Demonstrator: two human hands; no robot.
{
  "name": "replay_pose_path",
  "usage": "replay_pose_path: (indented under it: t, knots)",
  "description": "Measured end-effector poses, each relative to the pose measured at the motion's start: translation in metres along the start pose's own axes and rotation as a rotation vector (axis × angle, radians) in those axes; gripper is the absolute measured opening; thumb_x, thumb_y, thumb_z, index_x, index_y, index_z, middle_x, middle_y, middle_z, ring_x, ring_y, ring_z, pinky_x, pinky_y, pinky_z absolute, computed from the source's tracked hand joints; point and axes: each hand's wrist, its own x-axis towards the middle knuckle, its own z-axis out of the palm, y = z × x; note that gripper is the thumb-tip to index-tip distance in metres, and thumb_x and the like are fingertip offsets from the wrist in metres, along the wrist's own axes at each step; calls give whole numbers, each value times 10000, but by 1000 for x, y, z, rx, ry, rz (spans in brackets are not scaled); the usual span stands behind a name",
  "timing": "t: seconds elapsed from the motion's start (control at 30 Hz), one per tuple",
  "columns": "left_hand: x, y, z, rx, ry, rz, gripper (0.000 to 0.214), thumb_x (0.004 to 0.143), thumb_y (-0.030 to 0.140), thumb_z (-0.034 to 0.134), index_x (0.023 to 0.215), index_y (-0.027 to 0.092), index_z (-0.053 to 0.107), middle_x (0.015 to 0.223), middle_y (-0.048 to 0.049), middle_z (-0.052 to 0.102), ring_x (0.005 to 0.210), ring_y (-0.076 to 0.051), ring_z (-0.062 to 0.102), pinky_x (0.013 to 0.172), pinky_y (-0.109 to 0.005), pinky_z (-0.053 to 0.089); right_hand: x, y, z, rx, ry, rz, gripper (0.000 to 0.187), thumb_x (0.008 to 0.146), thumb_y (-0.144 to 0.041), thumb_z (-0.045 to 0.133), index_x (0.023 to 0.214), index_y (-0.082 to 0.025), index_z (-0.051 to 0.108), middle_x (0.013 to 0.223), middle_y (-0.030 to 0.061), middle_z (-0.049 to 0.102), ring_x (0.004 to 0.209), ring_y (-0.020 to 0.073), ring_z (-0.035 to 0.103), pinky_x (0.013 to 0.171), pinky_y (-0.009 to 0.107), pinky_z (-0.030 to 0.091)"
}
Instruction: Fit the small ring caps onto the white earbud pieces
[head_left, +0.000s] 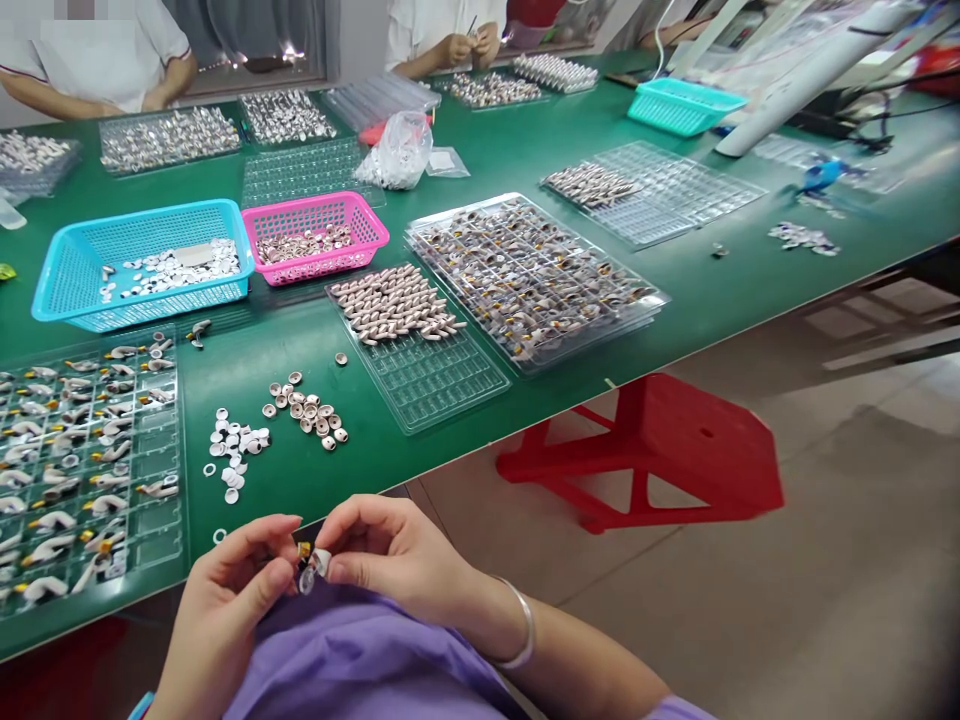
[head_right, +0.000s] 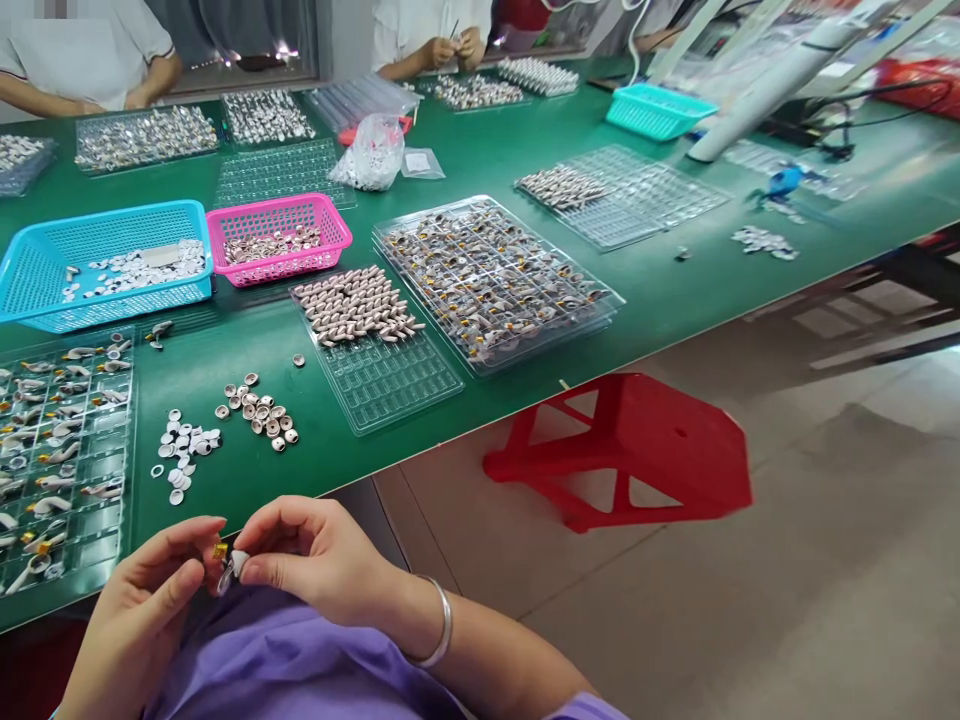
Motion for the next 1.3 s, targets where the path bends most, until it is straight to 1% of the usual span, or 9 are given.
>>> replay_pose_path:
  t: [0.17,0.3,0.37,0.43,0.67,0.8,0.93,1.1,1.3]
  knots:
    - [2,7,-1,175,-76,67,199,735,372,816,860,218,818,781,-38,675,625,-123,559,576,-206,478,1,2,-1,67,-5,24,291,637,-179,908,840,-148,702,788,-9,746,735,93,700,737,212,550]
    - [5,8,1,170,-89,38,234,746,377,806,938,244,819,743,-21,658,614,-124,564,543,-198,470,4,7,-6,310,-90,189,381,610,-220,935,867,-151,663,756,-7,742,649,100,707,635,198,545]
    - [9,6,2,163,-106,3,261,744,369,810,976,248,811,746,-24,671,632,-134,577,541,-202,480,7,11,-7,432,-78,271,416,594,-219,946,863,-153,636,744,-13,734,623,90,706,596,167,526]
    - [12,4,2,148,-126,-28,274,748,363,811,992,239,803,734,-29,685,644,-144,593,543,-207,486,9,15,-6,485,-53,304,425,591,-211,949,851,-149,619,750,-14,730,631,78,706,601,147,517]
    - [14,3,4,60,-120,-103,323,730,422,818,978,219,785,644,-4,667,546,-117,559,498,-200,456,9,20,-3,428,-106,282,459,578,-224,954,840,-150,584,762,-10,724,634,98,709,616,185,519]
    - [14,6,6,71,-142,-102,255,716,407,832,832,189,766,641,-5,662,533,-111,557,481,-192,438,7,24,-4,363,-105,252,477,578,-258,955,838,-151,570,756,-9,716,656,110,712,644,211,527]
    - [9,8,7,66,-85,-60,239,681,378,860,738,185,732,672,5,654,544,-108,555,503,-201,458,6,29,-5,324,-28,204,479,560,-263,962,835,-144,589,748,-15,713,662,118,711,679,249,558]
    - [3,5,7,57,-28,-3,239,652,354,880,671,178,719,696,8,623,573,-111,557,522,-209,456,6,31,-1,310,66,128,448,536,-223,968,802,-133,619,712,-5,730,620,105,698,650,235,576]
    - [0,-4,11,-1,-39,2,233,680,347,861,642,183,700,655,28,567,553,-90,498,489,-188,395,4,32,3,261,131,78,410,534,-232,964,773,-141,645,712,-22,729,628,100,695,650,223,588]
